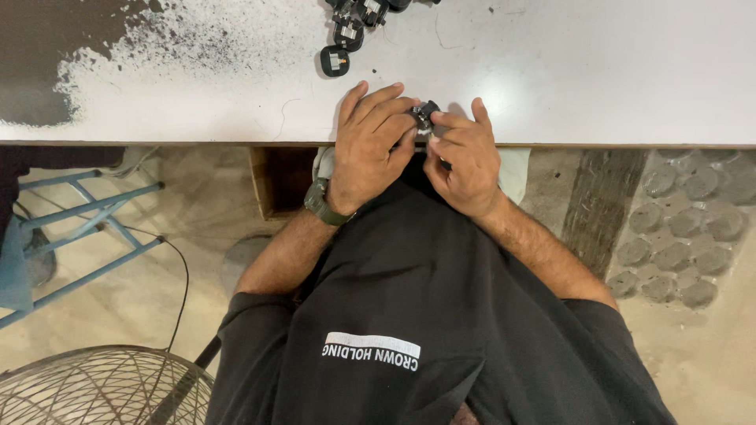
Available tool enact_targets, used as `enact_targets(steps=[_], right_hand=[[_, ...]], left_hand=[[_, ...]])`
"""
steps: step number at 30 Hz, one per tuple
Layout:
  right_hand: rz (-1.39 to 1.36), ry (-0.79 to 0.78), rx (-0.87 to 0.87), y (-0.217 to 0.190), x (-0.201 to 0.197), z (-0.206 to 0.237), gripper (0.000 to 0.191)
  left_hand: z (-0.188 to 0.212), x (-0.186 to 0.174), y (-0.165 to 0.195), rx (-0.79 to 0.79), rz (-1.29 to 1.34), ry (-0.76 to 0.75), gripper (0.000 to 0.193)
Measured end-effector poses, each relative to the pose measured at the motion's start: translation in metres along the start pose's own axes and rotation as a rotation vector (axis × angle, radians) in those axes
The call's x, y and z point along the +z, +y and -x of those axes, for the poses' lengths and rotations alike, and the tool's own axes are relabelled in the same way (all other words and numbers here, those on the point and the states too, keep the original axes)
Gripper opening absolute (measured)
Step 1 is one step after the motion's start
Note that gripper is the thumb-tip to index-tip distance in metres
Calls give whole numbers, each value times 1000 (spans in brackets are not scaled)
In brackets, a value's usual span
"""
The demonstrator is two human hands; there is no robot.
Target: The person sits at a workbench assembling small black circular mechanical components. They pick up a hub, press small inserts into it by hand, and place the finished assembly aside, repeating the process with parts taken from a pile on the table.
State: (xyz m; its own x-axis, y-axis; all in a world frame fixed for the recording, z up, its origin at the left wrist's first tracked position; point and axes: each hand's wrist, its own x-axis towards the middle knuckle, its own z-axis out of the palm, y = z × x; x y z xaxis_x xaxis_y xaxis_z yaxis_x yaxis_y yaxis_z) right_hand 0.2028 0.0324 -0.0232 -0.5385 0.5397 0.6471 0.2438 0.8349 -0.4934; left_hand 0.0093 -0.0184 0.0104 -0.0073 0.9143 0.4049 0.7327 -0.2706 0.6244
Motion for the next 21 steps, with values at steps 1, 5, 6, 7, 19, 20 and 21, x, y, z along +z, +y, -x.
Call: enact_targets(steps=[1, 5, 6, 7, 19, 20, 21], right_hand=[[7, 2, 4, -1, 0, -1, 38], [41, -13, 27, -4, 1, -5, 37], [54, -19, 37, -5, 1, -5, 37], [49, -27, 47, -6, 1, -6, 35], [200, -124, 215, -6, -23, -23, 38], [206, -147, 226, -5, -21, -25, 40], [213, -171, 237, -3, -19, -26, 42]], left_hand=[[0, 0, -1, 11, -1, 1, 10], [1, -1, -2, 23, -2, -6, 11], [1, -1, -3, 21, -2, -13, 11], [1, -1, -3, 26, -9, -13, 12], [2, -5, -3, -40, -36, 34, 28], [1, -5, -3, -21, -63, 53, 23], [1, -5, -2, -2, -89, 73, 18]])
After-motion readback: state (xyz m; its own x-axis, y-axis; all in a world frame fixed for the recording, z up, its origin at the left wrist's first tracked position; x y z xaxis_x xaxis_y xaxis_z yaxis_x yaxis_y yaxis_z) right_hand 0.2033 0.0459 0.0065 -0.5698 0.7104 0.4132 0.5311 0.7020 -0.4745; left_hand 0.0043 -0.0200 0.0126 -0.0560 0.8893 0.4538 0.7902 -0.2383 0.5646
